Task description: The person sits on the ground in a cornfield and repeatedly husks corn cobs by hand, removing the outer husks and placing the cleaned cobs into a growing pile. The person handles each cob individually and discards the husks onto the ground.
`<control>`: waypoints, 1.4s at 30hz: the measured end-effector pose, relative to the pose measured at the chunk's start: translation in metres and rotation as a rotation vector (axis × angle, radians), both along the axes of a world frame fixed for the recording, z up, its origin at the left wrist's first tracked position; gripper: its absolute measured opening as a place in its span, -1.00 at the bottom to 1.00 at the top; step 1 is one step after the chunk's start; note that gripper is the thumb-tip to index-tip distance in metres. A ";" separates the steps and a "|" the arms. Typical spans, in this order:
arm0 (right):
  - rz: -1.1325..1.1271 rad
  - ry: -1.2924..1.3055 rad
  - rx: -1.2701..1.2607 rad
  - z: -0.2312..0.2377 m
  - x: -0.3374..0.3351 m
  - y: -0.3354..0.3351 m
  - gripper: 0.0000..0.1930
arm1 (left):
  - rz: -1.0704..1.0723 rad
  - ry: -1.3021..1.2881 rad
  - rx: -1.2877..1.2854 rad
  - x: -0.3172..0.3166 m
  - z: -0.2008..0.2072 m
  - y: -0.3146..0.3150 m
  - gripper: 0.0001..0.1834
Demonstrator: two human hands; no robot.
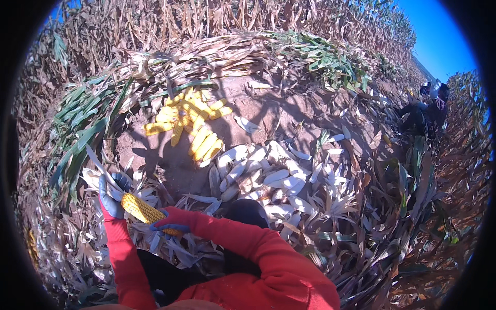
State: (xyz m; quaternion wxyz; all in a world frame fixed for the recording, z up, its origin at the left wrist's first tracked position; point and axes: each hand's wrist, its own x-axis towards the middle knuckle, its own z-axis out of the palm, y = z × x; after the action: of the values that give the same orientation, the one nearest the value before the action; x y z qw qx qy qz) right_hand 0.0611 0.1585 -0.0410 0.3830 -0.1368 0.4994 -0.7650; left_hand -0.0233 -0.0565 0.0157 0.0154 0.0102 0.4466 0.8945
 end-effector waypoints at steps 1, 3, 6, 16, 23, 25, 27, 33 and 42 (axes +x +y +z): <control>-0.054 0.046 -0.003 -0.002 -0.002 0.001 -0.58 | -0.050 -0.012 0.038 0.000 0.002 0.004 -0.48; -0.164 0.130 0.004 -0.018 -0.009 0.000 -0.58 | -0.194 0.099 0.105 -0.003 -0.010 0.011 -0.43; -0.422 0.399 0.239 -0.039 -0.022 0.002 -0.47 | -0.127 0.086 -0.009 0.013 -0.027 0.044 -0.48; -0.311 0.309 -0.056 -0.024 -0.009 0.003 -0.56 | -0.193 -0.032 0.001 0.034 -0.012 0.081 -0.52; -0.035 -0.084 -0.329 -0.005 0.006 0.011 -0.69 | -0.331 -0.129 0.165 0.041 0.003 0.092 -0.46; -0.123 -0.018 -0.190 -0.006 0.001 0.014 -0.66 | -0.301 -0.158 0.152 0.027 -0.024 0.084 -0.47; -0.267 0.105 -0.037 -0.022 -0.006 0.010 -0.61 | -0.255 -0.129 0.065 0.024 -0.036 0.083 -0.50; -0.380 0.239 0.159 -0.042 -0.009 -0.004 -0.57 | -0.155 -0.264 -0.032 0.008 -0.064 0.070 -0.57; -0.137 -0.195 -0.185 -0.040 -0.008 -0.008 -0.67 | -0.158 -0.281 -0.065 0.028 -0.032 0.067 -0.58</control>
State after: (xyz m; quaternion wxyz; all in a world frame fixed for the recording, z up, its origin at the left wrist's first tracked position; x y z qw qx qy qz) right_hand 0.0529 0.1503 -0.0807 0.3625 -0.0622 0.3953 -0.8417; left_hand 0.0042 0.0103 -0.0165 0.1482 -0.0803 0.4666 0.8682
